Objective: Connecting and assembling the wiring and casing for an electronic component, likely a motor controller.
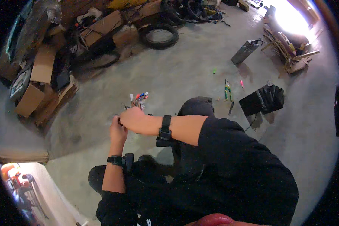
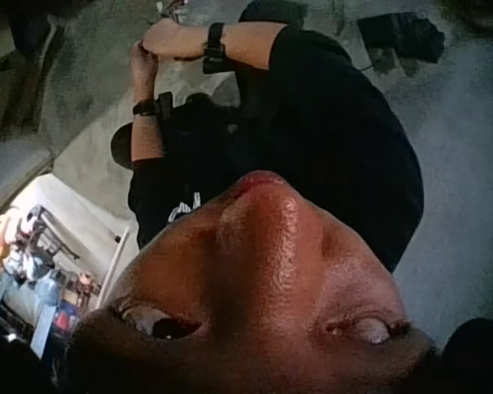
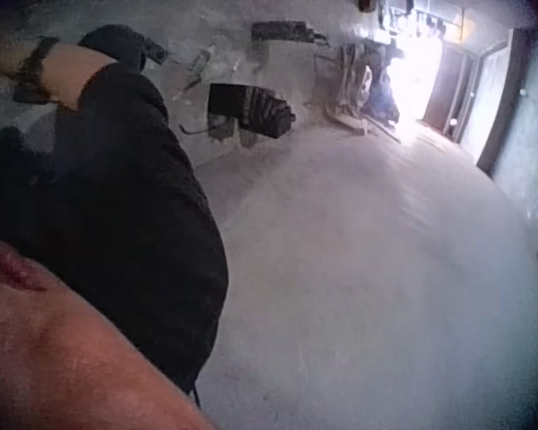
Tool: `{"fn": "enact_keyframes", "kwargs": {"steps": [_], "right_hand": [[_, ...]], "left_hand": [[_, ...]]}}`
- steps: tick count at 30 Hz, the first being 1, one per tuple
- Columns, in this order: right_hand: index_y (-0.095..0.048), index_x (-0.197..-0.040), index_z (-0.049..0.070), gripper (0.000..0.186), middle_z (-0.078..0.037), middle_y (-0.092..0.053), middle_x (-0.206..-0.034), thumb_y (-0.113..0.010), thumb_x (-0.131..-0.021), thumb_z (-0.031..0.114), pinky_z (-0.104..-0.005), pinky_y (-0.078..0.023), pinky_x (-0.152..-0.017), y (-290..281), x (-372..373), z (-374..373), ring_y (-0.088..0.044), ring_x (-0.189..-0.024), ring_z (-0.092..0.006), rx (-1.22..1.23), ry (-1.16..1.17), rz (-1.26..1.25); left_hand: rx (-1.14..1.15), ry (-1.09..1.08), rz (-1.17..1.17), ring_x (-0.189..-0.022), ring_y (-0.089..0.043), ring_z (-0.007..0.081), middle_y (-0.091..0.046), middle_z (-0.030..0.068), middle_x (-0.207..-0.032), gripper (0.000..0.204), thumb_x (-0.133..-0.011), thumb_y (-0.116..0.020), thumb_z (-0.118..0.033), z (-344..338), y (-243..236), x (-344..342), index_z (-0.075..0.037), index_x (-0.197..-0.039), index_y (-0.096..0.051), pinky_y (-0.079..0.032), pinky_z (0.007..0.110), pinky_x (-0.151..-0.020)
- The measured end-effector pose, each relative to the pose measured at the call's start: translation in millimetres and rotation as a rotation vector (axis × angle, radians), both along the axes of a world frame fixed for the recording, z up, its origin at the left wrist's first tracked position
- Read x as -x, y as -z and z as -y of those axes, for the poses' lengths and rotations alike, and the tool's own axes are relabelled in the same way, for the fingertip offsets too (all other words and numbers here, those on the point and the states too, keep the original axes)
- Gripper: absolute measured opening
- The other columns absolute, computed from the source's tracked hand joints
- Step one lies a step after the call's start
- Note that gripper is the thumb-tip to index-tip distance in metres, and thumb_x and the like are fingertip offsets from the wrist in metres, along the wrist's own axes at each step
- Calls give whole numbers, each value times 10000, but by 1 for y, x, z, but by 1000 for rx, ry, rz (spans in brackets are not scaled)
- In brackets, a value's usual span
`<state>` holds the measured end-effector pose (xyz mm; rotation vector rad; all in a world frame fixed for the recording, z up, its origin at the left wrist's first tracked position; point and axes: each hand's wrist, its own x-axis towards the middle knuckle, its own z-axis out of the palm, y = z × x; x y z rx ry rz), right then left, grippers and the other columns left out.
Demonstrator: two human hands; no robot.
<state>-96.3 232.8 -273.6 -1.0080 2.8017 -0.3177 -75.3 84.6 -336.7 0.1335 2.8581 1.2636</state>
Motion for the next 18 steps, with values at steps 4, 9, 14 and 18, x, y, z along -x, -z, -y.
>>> {"fn": "enact_keyframes", "kwargs": {"steps": [4,9,14,18], "right_hand": [[-717,-847,18,100,-139,-729,-918,-684,-764,63,-426,-573,-643,9,1,1,-724,-854,-321,53,-52,-140],[-718,-840,15,105,-154,-721,-889,-664,-761,58,-425,-579,-640,3,5,-2,-721,-804,-334,72,-146,-131],[-724,-849,20,120,-160,-717,-874,-657,-757,56,-428,-578,-633,-2,1,0,-716,-785,-340,103,-81,-99],[-728,-826,24,106,-155,-710,-848,-654,-762,65,-427,-574,-630,-4,3,-1,-717,-776,-332,176,-188,-134]], "left_hand": [[-333,33,18,-985,-677,242,-699,131,-1057,252,-867,-657,-57,10,11,12,-34,-1112,-604,-515,343,-844],[-392,45,36,-1013,-658,306,-667,198,-1080,249,-874,-614,-46,22,30,11,-16,-1119,-586,-504,355,-856],[-311,143,-57,-1005,-638,375,-653,225,-1068,249,-886,-548,-1,19,24,8,-9,-1134,-572,-503,374,-862],[-78,207,-184,-1041,-630,393,-642,249,-1100,265,-896,-544,23,27,13,9,-11,-1157,-572,-501,380,-882]]}}
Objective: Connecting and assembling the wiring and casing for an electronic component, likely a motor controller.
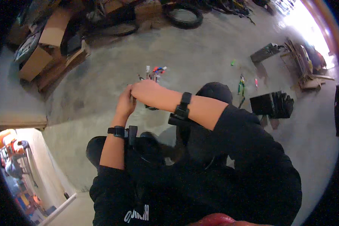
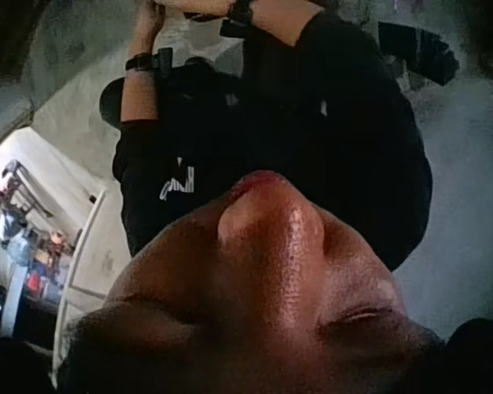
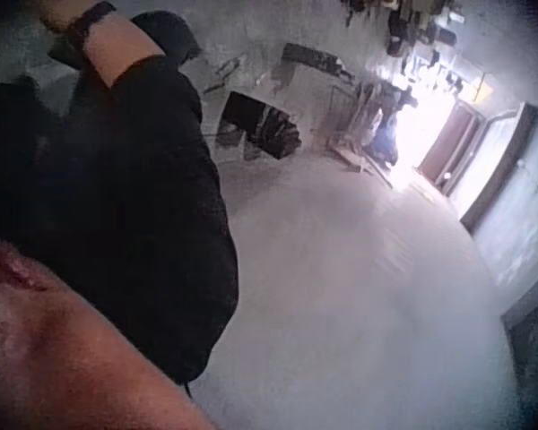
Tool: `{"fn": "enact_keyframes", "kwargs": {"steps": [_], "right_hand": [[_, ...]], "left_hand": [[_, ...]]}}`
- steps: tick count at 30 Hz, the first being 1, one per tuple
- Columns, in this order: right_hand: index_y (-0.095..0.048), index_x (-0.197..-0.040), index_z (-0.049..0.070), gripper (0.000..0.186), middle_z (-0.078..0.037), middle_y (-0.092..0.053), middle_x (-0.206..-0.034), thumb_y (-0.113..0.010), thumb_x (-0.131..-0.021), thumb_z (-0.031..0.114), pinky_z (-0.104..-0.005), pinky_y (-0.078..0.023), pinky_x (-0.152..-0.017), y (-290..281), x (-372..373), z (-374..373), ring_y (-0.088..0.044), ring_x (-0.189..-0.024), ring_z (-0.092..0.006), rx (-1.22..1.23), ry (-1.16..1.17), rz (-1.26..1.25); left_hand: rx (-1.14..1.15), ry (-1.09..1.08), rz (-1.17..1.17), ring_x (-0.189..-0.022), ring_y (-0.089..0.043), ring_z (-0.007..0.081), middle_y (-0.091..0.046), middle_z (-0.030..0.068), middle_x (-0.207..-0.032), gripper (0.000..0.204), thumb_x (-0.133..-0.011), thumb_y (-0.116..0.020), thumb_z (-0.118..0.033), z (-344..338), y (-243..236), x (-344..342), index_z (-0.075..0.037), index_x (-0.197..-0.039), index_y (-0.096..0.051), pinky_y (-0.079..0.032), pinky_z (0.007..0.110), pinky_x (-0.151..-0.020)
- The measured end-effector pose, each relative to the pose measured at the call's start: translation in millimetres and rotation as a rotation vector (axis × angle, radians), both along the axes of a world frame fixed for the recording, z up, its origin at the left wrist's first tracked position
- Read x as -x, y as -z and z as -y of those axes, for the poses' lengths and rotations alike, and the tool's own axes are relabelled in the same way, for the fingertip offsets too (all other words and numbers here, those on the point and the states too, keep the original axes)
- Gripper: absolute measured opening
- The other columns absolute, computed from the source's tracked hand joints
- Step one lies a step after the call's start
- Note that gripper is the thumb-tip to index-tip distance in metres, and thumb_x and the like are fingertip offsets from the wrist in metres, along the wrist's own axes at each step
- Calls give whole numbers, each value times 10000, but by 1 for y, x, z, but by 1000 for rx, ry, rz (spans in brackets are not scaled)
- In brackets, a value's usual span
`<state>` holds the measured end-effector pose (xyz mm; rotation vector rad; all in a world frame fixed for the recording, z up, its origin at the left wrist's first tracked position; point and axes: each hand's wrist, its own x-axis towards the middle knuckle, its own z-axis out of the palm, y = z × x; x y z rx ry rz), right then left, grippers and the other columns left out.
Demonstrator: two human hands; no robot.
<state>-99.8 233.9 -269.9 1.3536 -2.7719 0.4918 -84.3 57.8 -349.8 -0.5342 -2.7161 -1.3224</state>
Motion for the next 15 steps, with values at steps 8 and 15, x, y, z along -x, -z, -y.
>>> {"fn": "enact_keyframes", "kwargs": {"steps": [8,15], "right_hand": [[-510,-1039,-81,262,-243,-679,-821,-561,-919,147,-489,-556,-647,12,-10,-19,-699,-766,-399,16,191,152],[-560,-1268,34,319,-177,-654,-1151,-561,-1000,207,-429,-548,-881,-143,-45,-152,-680,-995,-310,716,551,204]], "left_hand": [[-51,-130,-9,-1021,-687,251,-718,138,-1063,289,-894,-650,-13,-21,9,-5,3,-1180,-609,-514,349,-888],[-94,-143,98,-1126,-636,293,-667,189,-1196,620,-784,-841,-262,-32,-48,-5,9,-1264,-557,-492,376,-948]]}}
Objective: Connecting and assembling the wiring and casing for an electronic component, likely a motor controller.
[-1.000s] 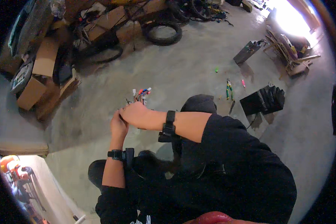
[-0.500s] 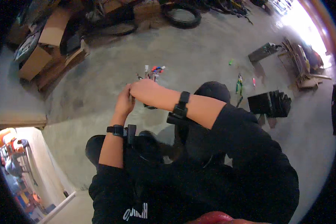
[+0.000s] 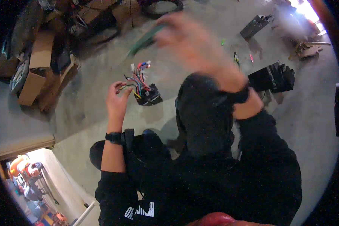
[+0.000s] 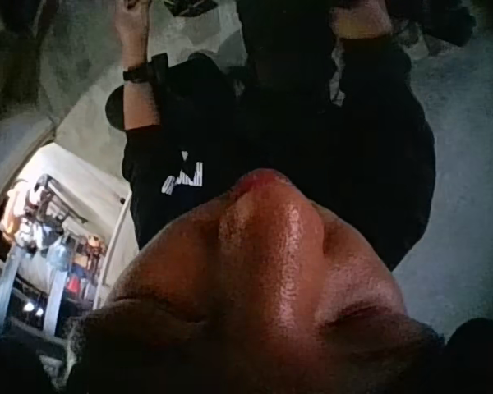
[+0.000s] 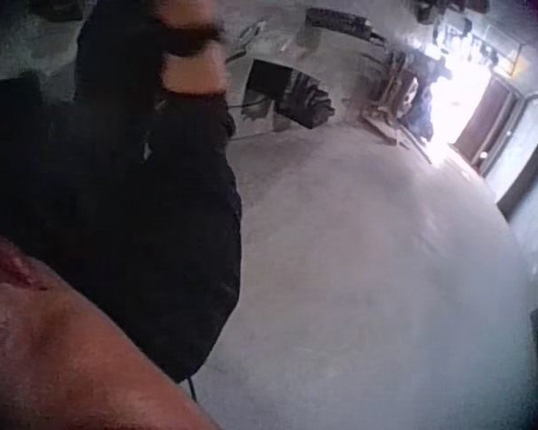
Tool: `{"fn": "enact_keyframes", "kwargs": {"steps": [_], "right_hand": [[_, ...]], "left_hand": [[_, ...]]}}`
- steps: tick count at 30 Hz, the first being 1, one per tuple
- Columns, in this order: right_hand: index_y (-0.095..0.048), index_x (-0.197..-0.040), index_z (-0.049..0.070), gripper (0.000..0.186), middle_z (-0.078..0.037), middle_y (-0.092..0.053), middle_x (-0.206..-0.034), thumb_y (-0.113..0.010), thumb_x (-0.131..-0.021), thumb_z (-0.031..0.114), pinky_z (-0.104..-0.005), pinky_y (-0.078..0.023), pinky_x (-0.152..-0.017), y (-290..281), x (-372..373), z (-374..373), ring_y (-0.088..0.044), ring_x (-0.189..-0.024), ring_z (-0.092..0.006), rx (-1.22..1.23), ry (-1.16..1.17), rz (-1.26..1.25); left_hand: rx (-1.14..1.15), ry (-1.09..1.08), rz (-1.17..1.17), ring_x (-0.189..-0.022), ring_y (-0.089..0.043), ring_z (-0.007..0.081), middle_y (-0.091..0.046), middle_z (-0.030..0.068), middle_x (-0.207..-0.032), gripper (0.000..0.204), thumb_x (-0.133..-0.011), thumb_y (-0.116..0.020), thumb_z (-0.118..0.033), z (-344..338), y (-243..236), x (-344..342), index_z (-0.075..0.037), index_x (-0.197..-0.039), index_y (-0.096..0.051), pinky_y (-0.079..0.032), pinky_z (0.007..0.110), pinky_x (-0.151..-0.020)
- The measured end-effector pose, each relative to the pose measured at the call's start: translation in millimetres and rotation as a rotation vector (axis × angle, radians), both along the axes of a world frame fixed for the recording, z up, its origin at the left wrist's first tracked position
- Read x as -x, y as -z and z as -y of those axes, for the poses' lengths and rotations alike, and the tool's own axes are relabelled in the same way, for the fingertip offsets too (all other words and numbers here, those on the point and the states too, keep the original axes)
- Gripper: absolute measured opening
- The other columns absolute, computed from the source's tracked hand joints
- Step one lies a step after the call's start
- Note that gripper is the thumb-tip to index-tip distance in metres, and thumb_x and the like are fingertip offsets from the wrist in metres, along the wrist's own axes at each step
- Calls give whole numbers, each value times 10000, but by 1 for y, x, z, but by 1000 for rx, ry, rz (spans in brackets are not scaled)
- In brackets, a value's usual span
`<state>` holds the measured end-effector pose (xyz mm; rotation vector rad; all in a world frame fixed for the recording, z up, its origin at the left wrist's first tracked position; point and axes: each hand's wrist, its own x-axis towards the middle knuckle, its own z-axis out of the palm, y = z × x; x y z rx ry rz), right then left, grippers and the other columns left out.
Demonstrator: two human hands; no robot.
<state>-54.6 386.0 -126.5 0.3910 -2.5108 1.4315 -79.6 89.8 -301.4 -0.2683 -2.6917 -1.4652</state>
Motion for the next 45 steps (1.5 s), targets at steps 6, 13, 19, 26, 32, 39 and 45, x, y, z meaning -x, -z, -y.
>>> {"fn": "enact_keyframes", "kwargs": {"steps": [6,13,19,26,32,39,45], "right_hand": [[-502,-1279,-56,339,-195,-625,-1219,-462,-1025,167,-485,-475,-1057,40,-62,-191,-625,-1152,-313,667,371,-16],[-577,-1161,20,314,-105,-619,-930,-518,-984,272,-361,-503,-775,268,-152,-270,-636,-900,-237,403,785,595],[-630,-1092,-18,328,-194,-681,-871,-656,-901,247,-468,-500,-756,439,-130,-168,-657,-843,-362,-241,348,644],[-563,-1036,7,381,-261,-662,-999,-649,-898,352,-548,-496,-810,470,-60,-93,-626,-942,-467,-382,268,725],[-544,-1068,1,350,-274,-643,-1016,-602,-928,316,-554,-495,-813,468,-45,-74,-614,-984,-467,-401,324,761],[-543,-1015,17,229,-252,-632,-994,-578,-942,232,-540,-472,-773,479,-50,-80,-600,-930,-464,-409,320,573],[-555,-1067,22,259,-243,-630,-983,-604,-932,238,-537,-475,-782,480,-43,-80,-604,-942,-461,-444,363,583]], "left_hand": [[524,149,223,-1258,-529,410,-563,272,-1331,867,-722,-869,-368,13,58,-1,44,-1366,-460,-442,458,-1032],[530,147,349,-1238,-540,419,-561,266,-1333,871,-713,-867,-334,15,92,-8,36,-1374,-439,-447,463,-1021],[403,258,401,-1220,-554,414,-566,256,-1326,843,-711,-865,-314,-14,72,-5,25,-1361,-450,-453,460,-1013],[449,272,322,-1140,-592,397,-606,210,-1198,773,-676,-883,-267,-7,97,-5,-22,-1294,-489,-485,459,-948],[581,229,258,-1100,-619,394,-623,207,-1188,815,-656,-892,-307,-7,92,-10,-35,-1309,-489,-512,465,-894],[737,201,313,-950,-682,380,-682,206,-1040,788,-650,-884,-357,-18,82,-6,-10,-1255,-518,-545,453,-799],[800,176,330,-901,-680,398,-680,226,-993,840,-631,-863,-500,-10,97,-12,41,-1171,-516,-546,466,-755]]}}
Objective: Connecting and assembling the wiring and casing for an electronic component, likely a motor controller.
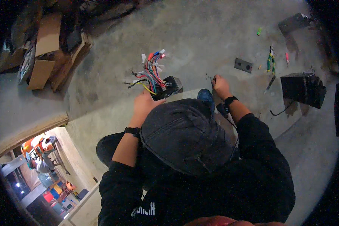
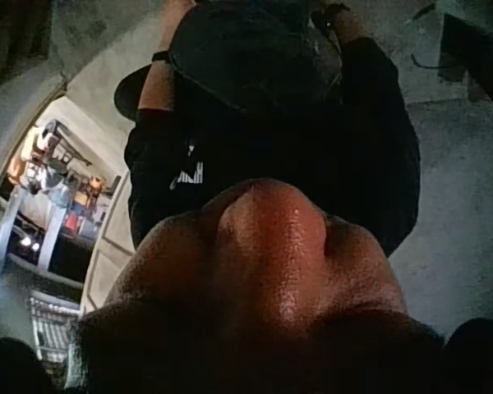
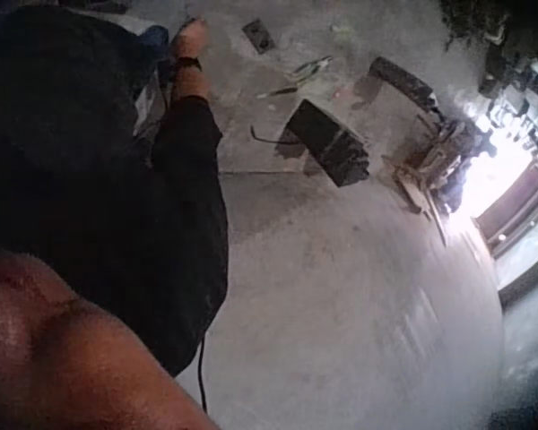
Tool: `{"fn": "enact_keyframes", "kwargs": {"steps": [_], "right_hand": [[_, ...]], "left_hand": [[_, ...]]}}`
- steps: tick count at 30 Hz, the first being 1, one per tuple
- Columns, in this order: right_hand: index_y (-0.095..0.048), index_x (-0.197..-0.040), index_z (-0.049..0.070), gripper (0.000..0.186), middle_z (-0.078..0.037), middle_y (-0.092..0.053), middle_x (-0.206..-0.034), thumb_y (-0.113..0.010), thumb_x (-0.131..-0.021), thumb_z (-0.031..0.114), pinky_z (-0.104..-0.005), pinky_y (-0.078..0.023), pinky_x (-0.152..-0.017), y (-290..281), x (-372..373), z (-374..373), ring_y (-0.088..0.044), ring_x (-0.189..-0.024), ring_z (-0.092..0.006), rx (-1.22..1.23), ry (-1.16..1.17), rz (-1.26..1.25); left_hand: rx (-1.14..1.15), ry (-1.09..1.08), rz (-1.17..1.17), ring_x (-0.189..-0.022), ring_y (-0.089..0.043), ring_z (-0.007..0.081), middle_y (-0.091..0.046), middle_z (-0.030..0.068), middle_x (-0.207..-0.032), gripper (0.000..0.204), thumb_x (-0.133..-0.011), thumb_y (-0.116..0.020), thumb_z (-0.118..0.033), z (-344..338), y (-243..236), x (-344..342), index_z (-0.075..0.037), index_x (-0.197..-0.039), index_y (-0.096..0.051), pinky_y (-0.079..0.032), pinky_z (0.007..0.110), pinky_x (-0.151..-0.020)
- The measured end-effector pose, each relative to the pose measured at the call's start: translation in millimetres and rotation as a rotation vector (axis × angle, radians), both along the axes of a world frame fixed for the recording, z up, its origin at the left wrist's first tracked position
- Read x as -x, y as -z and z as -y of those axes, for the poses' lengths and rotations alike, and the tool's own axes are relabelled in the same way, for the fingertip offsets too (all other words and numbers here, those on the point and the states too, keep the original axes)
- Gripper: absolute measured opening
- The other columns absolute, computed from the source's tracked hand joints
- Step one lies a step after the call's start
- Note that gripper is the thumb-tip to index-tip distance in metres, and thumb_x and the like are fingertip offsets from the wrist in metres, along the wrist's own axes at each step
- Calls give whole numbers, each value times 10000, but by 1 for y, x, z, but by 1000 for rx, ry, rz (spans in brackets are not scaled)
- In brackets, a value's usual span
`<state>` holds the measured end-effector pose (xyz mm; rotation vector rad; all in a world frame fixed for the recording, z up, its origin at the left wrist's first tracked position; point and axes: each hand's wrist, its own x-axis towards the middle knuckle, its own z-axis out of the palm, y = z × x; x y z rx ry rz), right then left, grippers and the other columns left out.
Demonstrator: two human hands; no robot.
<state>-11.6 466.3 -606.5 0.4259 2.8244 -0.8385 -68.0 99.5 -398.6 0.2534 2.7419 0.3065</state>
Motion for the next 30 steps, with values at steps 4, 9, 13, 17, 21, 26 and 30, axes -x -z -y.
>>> {"fn": "enact_keyframes", "kwargs": {"steps": [4,9,13,17,21,26,30], "right_hand": [[-550,-1111,25,319,-235,-621,-1049,-641,-921,265,-532,-478,-817,-5,3,-2,-602,-988,-457,28,-9,58],[-545,-1121,20,315,-236,-606,-1107,-643,-925,247,-535,-477,-830,-9,11,7,-594,-1015,-460,-26,-1,159],[-545,-1091,21,271,-242,-609,-1080,-629,-934,225,-541,-480,-807,-7,6,8,-599,-981,-466,-13,-10,148],[-547,-1043,16,220,-255,-611,-1014,-602,-947,206,-547,-475,-774,-5,7,11,-600,-937,-469,2,-58,91],[-558,-994,-1,205,-265,-619,-930,-581,-954,199,-534,-471,-765,4,3,-2,-597,-912,-470,92,-75,0],[-604,-898,-22,253,-261,-651,-882,-610,-924,229,-508,-499,-750,-25,-1,-43,-612,-876,-475,104,-148,-27],[-649,-924,-9,283,-253,-664,-892,-622,-934,273,-490,-504,-731,-101,21,-70,-620,-860,-470,-18,-243,-25]], "left_hand": [[-4,-25,-6,-889,-679,405,-676,237,-990,847,-629,-848,-549,-7,1,-3,45,-1133,-516,-545,469,-746],[94,-63,64,-910,-675,413,-668,242,-1017,867,-644,-847,-540,-13,3,-3,53,-1171,-499,-547,470,-769],[36,-44,88,-969,-664,409,-648,252,-1080,904,-662,-840,-540,-12,6,-3,68,-1221,-473,-545,474,-803],[-62,88,13,-1007,-655,402,-621,265,-1143,897,-706,-816,-529,13,25,-5,72,-1261,-447,-543,476,-830],[140,93,141,-978,-656,405,-661,238,-1068,704,-753,-799,-459,9,-6,-1,45,-1170,-539,-541,488,-823],[190,64,142,-928,-664,396,-696,208,-956,409,-806,-765,-377,19,-65,7,-8,-952,-666,-539,498,-780],[178,47,65,-893,-661,406,-689,223,-917,332,-846,-700,-354,33,-89,26,-23,-868,-692,-535,503,-749]]}}
